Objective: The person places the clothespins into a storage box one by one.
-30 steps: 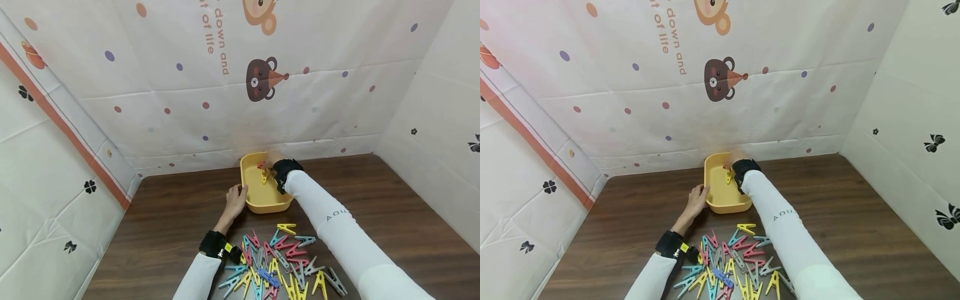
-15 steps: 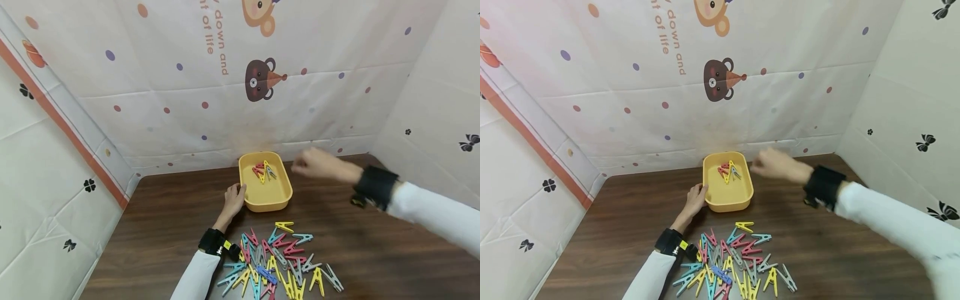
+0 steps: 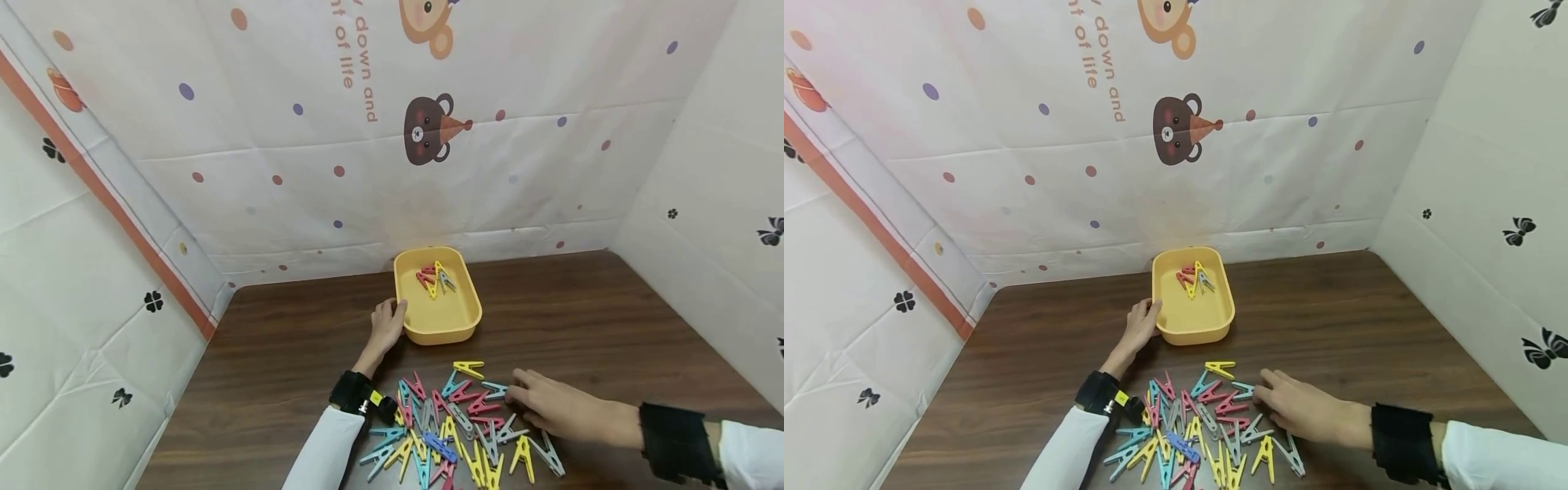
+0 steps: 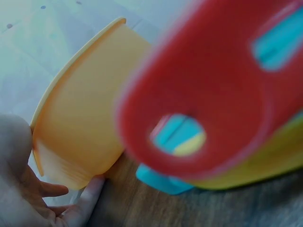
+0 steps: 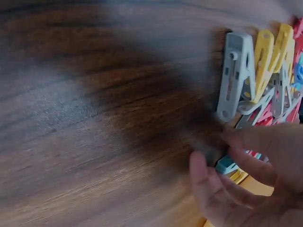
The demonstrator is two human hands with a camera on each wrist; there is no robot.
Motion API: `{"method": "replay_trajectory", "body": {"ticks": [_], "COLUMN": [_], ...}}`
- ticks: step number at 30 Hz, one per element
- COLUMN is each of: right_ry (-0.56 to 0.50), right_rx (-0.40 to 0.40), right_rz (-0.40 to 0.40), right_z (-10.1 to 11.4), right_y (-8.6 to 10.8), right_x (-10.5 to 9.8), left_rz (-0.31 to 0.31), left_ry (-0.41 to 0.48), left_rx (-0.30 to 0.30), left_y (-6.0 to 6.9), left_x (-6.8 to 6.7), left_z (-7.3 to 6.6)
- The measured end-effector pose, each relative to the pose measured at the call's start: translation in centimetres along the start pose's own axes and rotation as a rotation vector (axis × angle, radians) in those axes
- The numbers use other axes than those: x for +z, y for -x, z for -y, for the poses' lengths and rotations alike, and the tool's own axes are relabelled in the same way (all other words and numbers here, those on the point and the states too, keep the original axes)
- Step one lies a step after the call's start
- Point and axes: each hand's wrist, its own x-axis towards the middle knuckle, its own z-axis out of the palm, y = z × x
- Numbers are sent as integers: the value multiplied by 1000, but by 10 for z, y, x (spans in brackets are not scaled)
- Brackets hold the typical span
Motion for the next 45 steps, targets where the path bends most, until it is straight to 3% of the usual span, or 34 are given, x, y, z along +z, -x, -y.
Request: {"method": "replay_trajectory", "body": {"ticks": [8, 12, 16, 21, 26, 30, 34, 36, 41, 45], "right_ry": [19, 50, 48, 41, 38, 23, 4, -22, -86, -168], "right_rx": [80, 21, -27, -26, -14, 33, 83, 143, 335, 507], "right_rz": [-80, -137, -113, -57, -100, -237, -367, -376, -346, -270], "right_z": [1, 1, -1, -6, -9, -9, -20, -29, -50, -71], "right_y": [-14, -22, -31, -37, -49, -83, -140, -171, -230, -257], "right_x": [-3, -7, -8, -9, -41, -91, -134, -147, -148, -122], "left_rz": [18, 20, 17, 13, 9, 8, 5, 4, 4, 3], "left_ry": [11, 15, 16, -5, 4, 10, 10, 8, 12, 2], "left_rx": [7, 10, 14, 8, 1, -1, -8, -10, -5, 5], "left_y": [-2, -2, -2, 0, 1, 0, -1, -1, 0, 3], "left_x": [-3, -2, 0, 1, 2, 2, 0, 0, 5, 10], "left_z": [-1, -2, -2, -1, 0, 1, 1, 1, 0, -1]}}
